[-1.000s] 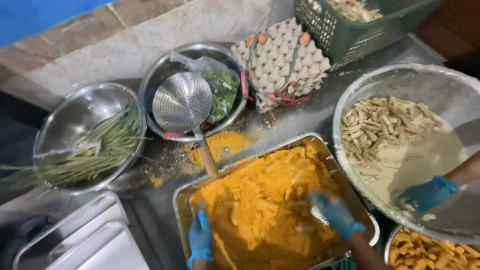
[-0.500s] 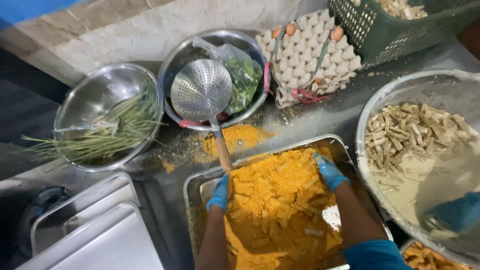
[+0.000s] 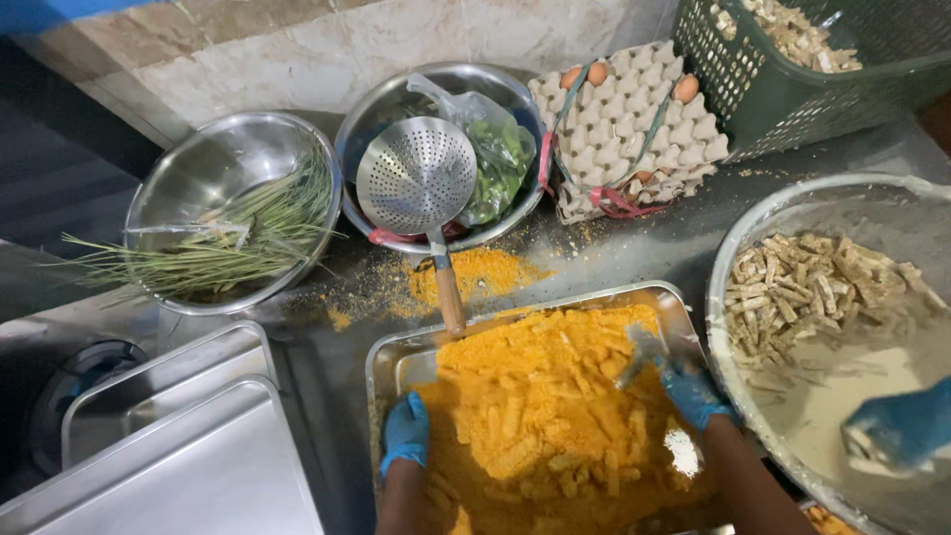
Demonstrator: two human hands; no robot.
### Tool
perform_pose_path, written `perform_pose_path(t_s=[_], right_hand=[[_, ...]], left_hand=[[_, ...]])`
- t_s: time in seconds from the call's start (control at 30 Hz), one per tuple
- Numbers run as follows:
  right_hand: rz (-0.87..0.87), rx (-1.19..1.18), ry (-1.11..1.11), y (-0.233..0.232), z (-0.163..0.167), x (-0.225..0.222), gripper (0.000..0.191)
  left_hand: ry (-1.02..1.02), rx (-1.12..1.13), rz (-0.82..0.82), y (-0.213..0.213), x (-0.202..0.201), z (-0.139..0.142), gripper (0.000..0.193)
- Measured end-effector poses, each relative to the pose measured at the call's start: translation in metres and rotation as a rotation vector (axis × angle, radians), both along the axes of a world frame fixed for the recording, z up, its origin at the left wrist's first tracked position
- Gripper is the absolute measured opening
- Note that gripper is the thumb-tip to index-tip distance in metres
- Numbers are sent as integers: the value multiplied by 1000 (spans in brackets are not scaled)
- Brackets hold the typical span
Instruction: The person holds a metal tray filled with orange breading powder and mixes white dough strips into the powder by hand, tossing and turning the pieces so they become coated, while another person places uncoated strips into the tray from a bowl of batter. Coated orange pieces accumulate in the tray.
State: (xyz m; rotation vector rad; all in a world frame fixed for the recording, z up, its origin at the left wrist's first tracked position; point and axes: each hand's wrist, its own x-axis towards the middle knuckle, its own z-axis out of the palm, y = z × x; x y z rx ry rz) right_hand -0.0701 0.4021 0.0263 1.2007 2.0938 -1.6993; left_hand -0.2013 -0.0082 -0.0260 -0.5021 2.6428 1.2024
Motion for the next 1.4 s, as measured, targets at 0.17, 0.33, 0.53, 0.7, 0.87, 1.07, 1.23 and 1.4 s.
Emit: perform_pose_path(t_s=[0.17,0.33,0.53,0.7,0.87,1.07,1.23,1.4], right_hand=[[-22,-256,65,-42,-36,23,64],[90,-409,141,-75,-10,20,45],[927,-7,-9,47,64,-12,26],[1086,75,-87,54,52,-11,27],[1222,97,-8,48,59,-12,32],[1281,-119,229,54,57,-7,40],[1321,-54,139,45,63,10,77],[1351,-321,72,43,76,12,68]], left_hand=[[-489,323,128,2,28,-11,78],[-787,1302,286,49,75,-13,73],[-598,1705,452,116,93,-14,65],[-665,1324,250,67,84,-12,69],[2,219,96,-7,109,-4,57],[-18,-239,-1,-22,117,-22,60],[56,-287,-91,-30,137,-29,57],[-12,-424,-87,-31,144,-30,68]])
